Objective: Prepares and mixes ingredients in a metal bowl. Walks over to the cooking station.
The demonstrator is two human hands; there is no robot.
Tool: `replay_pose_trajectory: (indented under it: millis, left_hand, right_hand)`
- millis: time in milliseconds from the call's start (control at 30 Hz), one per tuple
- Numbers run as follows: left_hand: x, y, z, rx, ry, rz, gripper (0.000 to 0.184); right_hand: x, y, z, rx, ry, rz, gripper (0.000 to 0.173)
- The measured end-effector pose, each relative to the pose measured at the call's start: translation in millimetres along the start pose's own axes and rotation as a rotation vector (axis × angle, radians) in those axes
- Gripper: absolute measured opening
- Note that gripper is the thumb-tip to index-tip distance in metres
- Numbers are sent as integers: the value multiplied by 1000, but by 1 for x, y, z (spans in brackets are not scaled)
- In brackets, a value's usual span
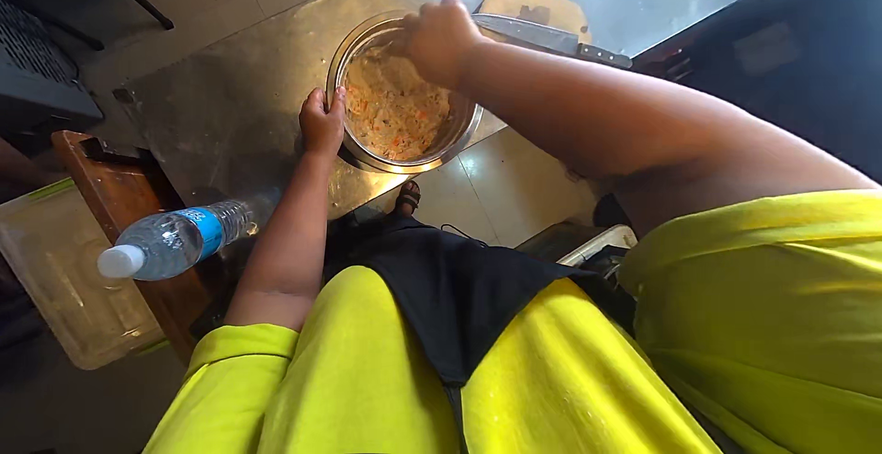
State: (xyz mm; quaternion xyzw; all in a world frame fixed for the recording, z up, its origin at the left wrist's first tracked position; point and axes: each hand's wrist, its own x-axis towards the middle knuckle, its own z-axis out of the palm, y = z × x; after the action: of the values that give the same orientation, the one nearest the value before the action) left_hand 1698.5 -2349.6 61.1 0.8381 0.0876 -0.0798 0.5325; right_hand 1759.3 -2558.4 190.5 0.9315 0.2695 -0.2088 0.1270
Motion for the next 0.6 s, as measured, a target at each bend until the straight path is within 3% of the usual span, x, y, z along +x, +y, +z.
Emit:
replay_pose_trajectory:
  millis: [133, 300, 467, 600]
  left_hand:
    - [-3, 0, 4, -9, 50, 3, 41]
    - [-19, 2, 17, -3, 174, -25, 42]
    - [-29, -3, 27, -17, 250, -32, 41]
    - [-29, -4, 27, -36, 247, -38, 40]
  right_hand:
    - [-27, 14, 5, 76, -118, 323, 37]
    - [-75, -1, 23, 269, -284, 491, 36]
    - [-113, -44, 23, 458, -444, 500, 44]
    - [-119, -48, 28, 588, -447, 392, 29]
